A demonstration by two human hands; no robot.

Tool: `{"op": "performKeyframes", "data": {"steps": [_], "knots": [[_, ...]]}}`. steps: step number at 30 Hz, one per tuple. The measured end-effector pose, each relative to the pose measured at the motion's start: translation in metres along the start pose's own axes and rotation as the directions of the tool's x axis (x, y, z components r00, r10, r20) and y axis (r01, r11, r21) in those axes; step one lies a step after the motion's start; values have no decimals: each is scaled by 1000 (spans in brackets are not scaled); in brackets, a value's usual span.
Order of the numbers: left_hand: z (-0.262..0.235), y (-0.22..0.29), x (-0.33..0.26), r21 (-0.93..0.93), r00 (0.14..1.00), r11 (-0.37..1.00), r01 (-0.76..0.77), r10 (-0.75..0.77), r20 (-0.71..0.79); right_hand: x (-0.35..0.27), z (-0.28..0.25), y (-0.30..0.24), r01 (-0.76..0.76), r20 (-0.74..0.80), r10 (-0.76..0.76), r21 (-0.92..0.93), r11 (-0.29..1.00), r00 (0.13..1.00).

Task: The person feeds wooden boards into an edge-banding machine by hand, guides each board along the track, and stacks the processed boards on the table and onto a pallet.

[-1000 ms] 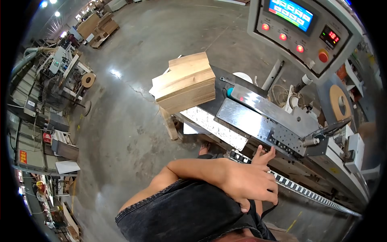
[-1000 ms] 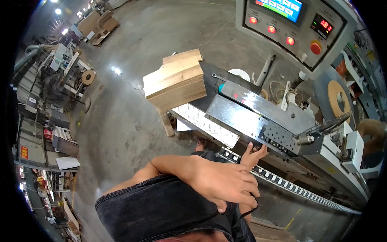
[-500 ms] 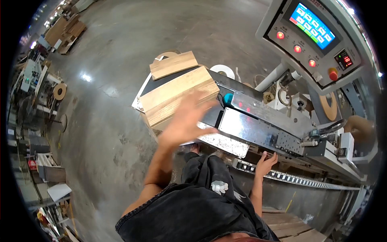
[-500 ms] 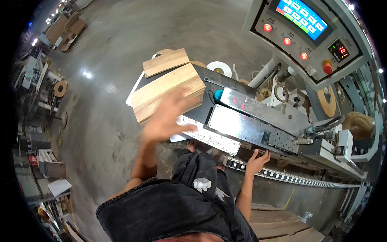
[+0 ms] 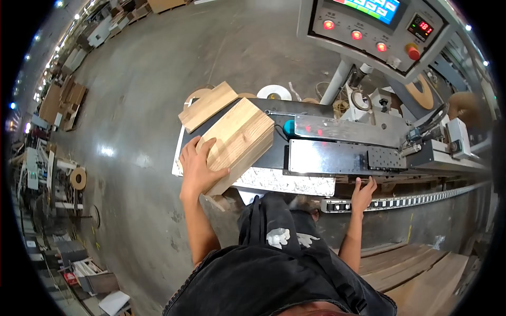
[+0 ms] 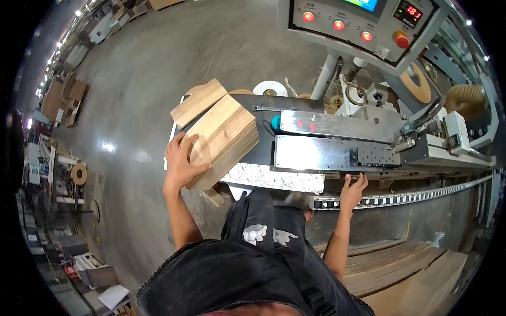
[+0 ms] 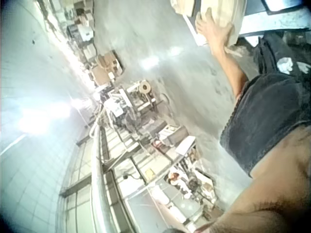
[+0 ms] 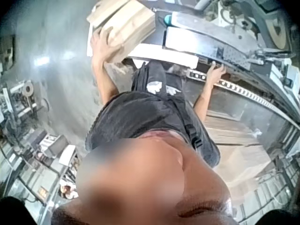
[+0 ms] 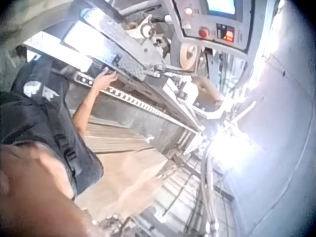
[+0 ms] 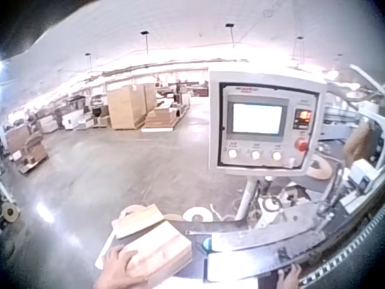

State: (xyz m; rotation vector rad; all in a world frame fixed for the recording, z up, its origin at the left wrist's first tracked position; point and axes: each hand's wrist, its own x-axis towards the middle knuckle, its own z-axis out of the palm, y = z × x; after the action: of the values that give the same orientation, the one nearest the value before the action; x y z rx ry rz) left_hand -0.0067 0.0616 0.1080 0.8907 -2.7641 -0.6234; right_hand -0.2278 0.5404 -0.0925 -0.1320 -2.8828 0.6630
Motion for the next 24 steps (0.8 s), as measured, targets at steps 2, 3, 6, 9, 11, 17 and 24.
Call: {"op": "performKeyframes", "data": {"steps": [2,3,6,9,11,17,24], "knots": [[0,1,3,-19,999,999,-45,44,-10,-4,-1,5,0,-16,0,-16,1000,1000],[2,1,5,-30,999,998,-51,50,-14,-3,0,6,-2,-20,2,-16,1000,1000],[9,13,5,-57,993,991,-119,119,-6,-5,6,11,25,-54,-25,0,1000,998],[27,27,-1,-116,983,976,-182,180,-31,-5,10,8,41,-57,-41,-5,999,998],[41,44,-1,-159,958,945,-285,285,-20,-4,7,2,34,-44,-35,-17,999,998],[100,115,1,-275,748,718,-639,663,-7,-4,3,-2,-17,-65,15,-37,999,998],[213,156,25,-393,632,598,-698,773,54,-8,4,0,-52,-169,55,21,998,984]]}}
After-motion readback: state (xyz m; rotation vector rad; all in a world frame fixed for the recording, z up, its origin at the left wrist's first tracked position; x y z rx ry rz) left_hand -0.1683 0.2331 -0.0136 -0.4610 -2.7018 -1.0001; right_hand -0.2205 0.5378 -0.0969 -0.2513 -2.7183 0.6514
